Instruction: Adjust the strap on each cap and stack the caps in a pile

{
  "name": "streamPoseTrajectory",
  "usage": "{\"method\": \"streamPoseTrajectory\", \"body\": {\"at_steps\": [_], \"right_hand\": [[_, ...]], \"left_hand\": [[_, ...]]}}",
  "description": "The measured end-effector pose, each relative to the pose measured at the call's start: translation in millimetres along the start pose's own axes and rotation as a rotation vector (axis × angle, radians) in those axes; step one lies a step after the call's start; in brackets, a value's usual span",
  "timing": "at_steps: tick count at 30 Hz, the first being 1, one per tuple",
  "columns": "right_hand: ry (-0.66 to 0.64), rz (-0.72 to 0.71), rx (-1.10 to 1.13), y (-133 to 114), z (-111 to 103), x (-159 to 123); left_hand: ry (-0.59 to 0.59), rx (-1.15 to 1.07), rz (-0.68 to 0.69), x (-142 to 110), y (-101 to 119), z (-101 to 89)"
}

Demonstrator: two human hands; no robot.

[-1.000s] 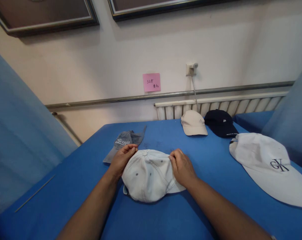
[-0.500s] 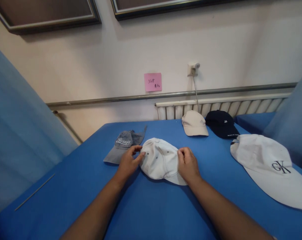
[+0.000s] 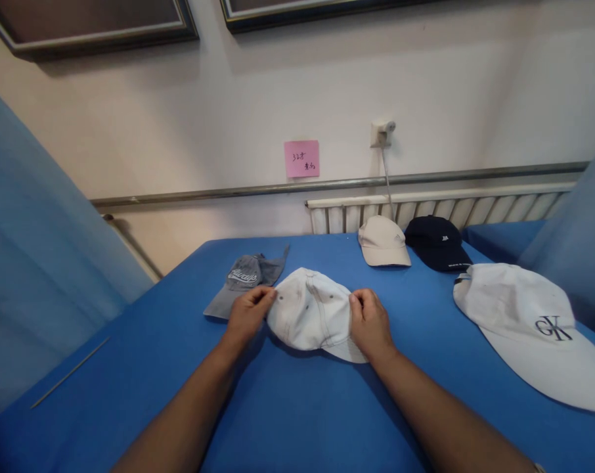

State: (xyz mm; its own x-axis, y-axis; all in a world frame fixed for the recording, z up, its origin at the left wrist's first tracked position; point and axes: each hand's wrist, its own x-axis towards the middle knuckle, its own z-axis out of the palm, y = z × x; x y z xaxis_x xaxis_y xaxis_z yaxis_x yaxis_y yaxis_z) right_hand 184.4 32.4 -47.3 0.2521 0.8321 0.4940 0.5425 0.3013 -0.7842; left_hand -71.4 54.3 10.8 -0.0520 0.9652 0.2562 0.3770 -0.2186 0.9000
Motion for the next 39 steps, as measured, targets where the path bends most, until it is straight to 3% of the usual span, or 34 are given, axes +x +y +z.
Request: {"method": "streamPoseTrajectory", "body": {"at_steps": [3,5,7,12,17,22,27,32,34,39], "right_hand": [[0.011,0.010,0.007,-1,0,0],[0.002,0.018,0.010,-2,1,0],[-0.012,0.020,0.004,-4,1,-1],[-0.040,-0.013,-0.025,-5,1,-1],[-0.068,-0.073,-0.051,-5,2,-2],[-0.122,-0.139,-0.038,-10,4,-3],[-0.129,-0.207,-0.011,-30,-6,-10],[-0.336,-0.416,0.119,-57,-23,-23],[-0.343,-0.384,0.160,-56,-22,-24],[-0.332,-0.099,0.241,-30,-3,-13]], "left_hand": [[0.022,-0.196,-0.112,4,2,-4.2],[-0.024,-0.182,-0.111,4,1,-2.3],[-0.038,-0.096,-0.055,2,0,1.7],[0.105,0.242,0.180,-9,4,10.5],[0.063,0.461,0.393,-19,11,19.4],[0.118,0.529,0.458,-19,10,25.7],[0.132,0.414,0.432,-19,18,14.1],[0.112,0.334,0.419,-11,29,-6.5],[0.079,0.353,0.391,-7,28,-9.4],[0.014,0.254,0.292,-3,19,-1.2]]}}
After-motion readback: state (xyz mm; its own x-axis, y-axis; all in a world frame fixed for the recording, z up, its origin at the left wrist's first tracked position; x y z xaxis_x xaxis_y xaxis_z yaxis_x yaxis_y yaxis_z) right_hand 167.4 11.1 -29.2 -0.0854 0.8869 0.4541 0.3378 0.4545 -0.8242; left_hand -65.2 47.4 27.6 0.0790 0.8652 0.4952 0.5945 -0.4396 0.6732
